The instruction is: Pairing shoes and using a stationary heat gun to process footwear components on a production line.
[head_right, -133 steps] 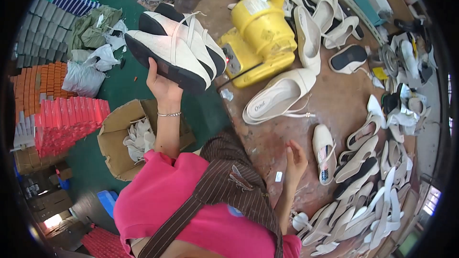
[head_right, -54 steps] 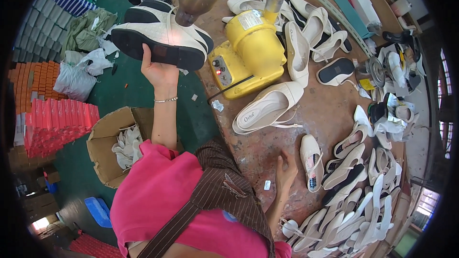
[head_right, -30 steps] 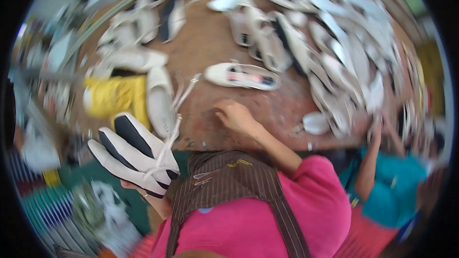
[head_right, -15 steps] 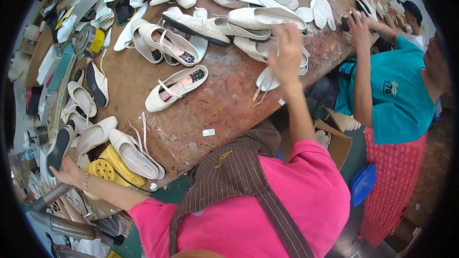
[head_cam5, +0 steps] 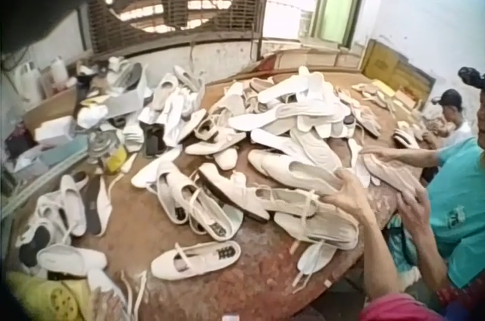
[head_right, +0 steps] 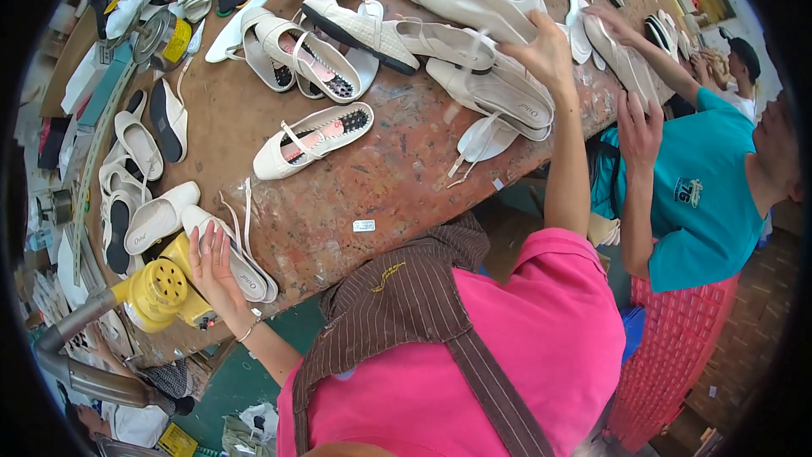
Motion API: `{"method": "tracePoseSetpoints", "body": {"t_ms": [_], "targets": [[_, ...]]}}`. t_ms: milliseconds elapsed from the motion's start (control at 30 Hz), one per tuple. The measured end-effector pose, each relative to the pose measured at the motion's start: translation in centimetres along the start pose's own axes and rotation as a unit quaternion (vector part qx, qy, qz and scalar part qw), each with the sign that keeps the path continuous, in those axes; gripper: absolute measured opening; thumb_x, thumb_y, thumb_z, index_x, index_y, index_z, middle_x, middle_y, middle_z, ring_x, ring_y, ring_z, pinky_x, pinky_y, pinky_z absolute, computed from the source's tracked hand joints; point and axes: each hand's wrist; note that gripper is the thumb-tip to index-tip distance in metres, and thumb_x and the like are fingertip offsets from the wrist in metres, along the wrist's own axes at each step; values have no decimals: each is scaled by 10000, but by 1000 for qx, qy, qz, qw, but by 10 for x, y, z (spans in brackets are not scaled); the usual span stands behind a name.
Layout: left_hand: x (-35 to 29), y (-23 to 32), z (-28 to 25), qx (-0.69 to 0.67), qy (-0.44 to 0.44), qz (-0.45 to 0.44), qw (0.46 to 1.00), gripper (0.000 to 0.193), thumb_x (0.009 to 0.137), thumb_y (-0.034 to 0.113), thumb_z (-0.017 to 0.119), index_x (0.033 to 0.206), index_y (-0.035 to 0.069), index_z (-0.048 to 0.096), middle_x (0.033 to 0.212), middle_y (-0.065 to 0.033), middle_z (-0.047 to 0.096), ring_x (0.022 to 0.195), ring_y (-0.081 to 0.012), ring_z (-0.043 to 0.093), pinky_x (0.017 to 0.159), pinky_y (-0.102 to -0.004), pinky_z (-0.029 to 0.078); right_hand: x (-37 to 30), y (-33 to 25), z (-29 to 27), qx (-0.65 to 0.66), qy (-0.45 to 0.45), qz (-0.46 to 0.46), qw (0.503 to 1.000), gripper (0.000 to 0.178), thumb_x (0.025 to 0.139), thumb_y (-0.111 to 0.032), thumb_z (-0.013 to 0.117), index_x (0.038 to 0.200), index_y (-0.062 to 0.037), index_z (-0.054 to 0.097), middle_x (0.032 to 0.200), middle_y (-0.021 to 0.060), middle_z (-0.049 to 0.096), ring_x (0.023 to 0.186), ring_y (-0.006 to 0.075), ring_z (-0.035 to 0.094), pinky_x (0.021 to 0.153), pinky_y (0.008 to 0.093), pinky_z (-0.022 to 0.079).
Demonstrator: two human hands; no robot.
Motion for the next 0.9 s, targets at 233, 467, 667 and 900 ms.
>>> {"method": "tracePoseSetpoints", "body": {"t_ms": [233,467,667,900], "targets": [[-15,-6,27,-26,-11,-21,999,411,896,107,533,1258,-40,407,1198,-227,512,1072,-267,539,938,-354,450,4,-38,66,18,-28,29,999,659,688,-418,707,1139,25,522,1040,203,612,953,311,591,854,354,434],[-25,-26,9,-41,5,-41,998,368,900,105,527,1231,-34,447,1165,-197,539,1054,-244,554,919,-342,461,-11,-19,72,-127,-154,-12,980,751,637,-441,712,1180,37,512,1122,261,566,1086,359,528,924,389,406],[-29,-28,22,-39,2,-64,997,353,902,95,523,1225,-31,456,1165,-188,545,1040,-237,562,907,-329,463,-21,-49,54,-22,-77,81,993,802,564,-392,744,1151,105,517,1077,287,581,1028,360,572,883,360,443],[-34,-28,53,-33,-101,-84,991,461,888,181,563,1266,-34,410,1211,-208,513,1109,-276,523,947,-365,424,-75,-115,43,542,-129,182,810,735,679,-57,685,1325,53,351,1195,125,539,1079,185,524,952,284,375]]}}
Point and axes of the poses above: each hand's wrist, its own x-axis towards the middle knuckle, its own z-axis out of the palm, y = z × x
